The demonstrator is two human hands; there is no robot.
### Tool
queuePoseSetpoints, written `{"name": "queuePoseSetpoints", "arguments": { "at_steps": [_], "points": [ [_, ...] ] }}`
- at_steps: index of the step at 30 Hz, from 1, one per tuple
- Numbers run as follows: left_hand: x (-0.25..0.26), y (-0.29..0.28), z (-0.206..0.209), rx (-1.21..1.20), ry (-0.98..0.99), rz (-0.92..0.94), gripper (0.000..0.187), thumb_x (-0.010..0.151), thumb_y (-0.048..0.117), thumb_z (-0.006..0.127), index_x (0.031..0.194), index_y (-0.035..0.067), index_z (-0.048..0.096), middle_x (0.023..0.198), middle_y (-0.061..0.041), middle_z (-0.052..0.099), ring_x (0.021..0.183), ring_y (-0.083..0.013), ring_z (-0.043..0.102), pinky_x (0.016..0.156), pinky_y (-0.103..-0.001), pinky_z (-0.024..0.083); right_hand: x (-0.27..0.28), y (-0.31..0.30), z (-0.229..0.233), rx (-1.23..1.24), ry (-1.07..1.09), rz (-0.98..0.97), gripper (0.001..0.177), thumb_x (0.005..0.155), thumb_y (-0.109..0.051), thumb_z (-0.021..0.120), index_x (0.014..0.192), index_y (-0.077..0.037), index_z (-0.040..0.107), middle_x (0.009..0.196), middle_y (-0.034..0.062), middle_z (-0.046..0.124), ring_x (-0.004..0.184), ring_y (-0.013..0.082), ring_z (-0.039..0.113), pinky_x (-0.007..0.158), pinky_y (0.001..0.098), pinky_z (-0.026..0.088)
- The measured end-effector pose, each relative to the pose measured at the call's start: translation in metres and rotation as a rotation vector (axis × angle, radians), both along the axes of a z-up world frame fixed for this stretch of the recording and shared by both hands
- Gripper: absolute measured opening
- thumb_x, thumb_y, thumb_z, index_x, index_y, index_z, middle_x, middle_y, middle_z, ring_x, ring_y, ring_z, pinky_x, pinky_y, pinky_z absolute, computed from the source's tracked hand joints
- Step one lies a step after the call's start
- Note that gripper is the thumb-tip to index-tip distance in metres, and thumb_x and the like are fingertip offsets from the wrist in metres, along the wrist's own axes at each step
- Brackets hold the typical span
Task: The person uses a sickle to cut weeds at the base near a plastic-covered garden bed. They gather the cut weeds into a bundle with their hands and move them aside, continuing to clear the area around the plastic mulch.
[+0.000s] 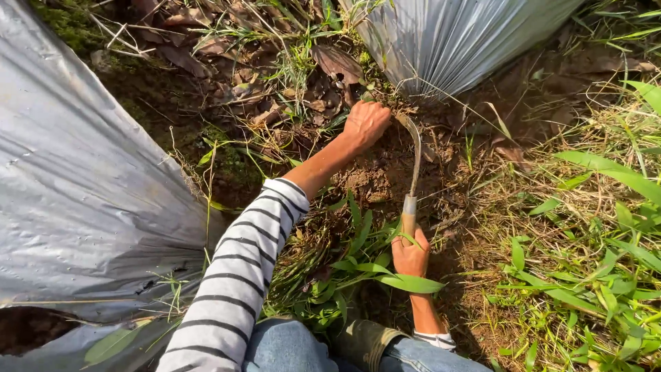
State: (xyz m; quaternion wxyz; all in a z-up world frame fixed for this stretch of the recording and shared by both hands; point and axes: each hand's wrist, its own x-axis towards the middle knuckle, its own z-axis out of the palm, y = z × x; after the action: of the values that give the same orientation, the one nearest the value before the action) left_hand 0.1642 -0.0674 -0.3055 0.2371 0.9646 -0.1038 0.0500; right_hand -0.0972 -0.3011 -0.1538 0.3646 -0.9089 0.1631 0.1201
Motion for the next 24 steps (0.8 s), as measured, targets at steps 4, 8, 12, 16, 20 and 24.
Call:
{"name": "queuePoseSetpoints", "arguments": {
  "at_steps": [4,8,12,16,20,24],
  "points": [
    [0.004,0.022,0.027,0.061,0.041,-0.092,0.028,0.093,0.016,0.052,0.066,0.021,0.052,0.053,0.006,0.052,0.057,-0.0158,0.055,0.069,-0.031,0.05,-0.006,-0.019,-0.003,-0.031,0.022,-0.027,0.048,0.08,-0.02,0.074,0.123,0.0,0.065,0.094,0.0282,0.071,0.087,0.0404,0.071,0.073,0.0509,0.055],
    [0.007,0.061,0.07,0.345,0.042,-0.307,0.018,0.094,0.018,0.054,0.084,0.017,0.069,0.087,-0.01,0.071,0.084,-0.0238,0.065,0.072,-0.035,0.051,-0.003,-0.034,-0.018,-0.026,-0.083,-0.064,0.036,0.08,-0.02,0.078,0.109,-0.001,0.068,0.082,0.0258,0.068,0.074,0.0353,0.068,0.067,0.0493,0.05],
    [-0.006,0.069,0.127,0.533,-0.144,-0.267,0.022,0.093,0.017,0.061,0.113,0.014,0.071,0.121,-0.013,0.064,0.114,-0.0269,0.054,0.091,-0.04,0.043,0.012,-0.038,-0.019,-0.023,-0.071,-0.103,0.028,0.083,-0.021,0.076,0.103,-0.003,0.069,0.077,0.0204,0.067,0.069,0.03,0.067,0.062,0.0443,0.049],
    [-0.008,0.056,0.098,0.564,-0.199,-0.163,0.036,0.096,0.019,0.062,0.13,0.01,0.063,0.132,-0.016,0.056,0.129,-0.032,0.043,0.106,-0.049,0.033,0.034,-0.017,0.005,0.042,-0.076,-0.094,0.022,0.083,-0.015,0.074,0.1,-0.002,0.068,0.073,0.0185,0.067,0.067,0.0265,0.069,0.056,0.0387,0.051],
    [-0.012,0.057,0.059,0.472,-0.255,-0.149,0.031,0.094,0.012,0.059,0.123,0.004,0.065,0.115,-0.019,0.06,0.105,-0.0314,0.055,0.091,-0.042,0.043,0.048,-0.005,-0.002,0.081,-0.119,-0.053,0.018,0.087,-0.012,0.075,0.101,-0.002,0.068,0.075,0.0176,0.066,0.063,0.0271,0.067,0.053,0.0373,0.051],
    [-0.019,0.045,0.072,0.462,-0.162,0.077,0.017,0.098,0.019,0.06,0.113,0.011,0.064,0.102,-0.004,0.053,0.097,-0.0166,0.055,0.065,-0.018,0.045,0.053,-0.001,-0.004,0.144,0.027,-0.01,0.011,0.093,-0.01,0.073,0.095,-0.001,0.068,0.071,0.0167,0.067,0.056,0.0255,0.065,0.05,0.0341,0.053]
  ]
}}
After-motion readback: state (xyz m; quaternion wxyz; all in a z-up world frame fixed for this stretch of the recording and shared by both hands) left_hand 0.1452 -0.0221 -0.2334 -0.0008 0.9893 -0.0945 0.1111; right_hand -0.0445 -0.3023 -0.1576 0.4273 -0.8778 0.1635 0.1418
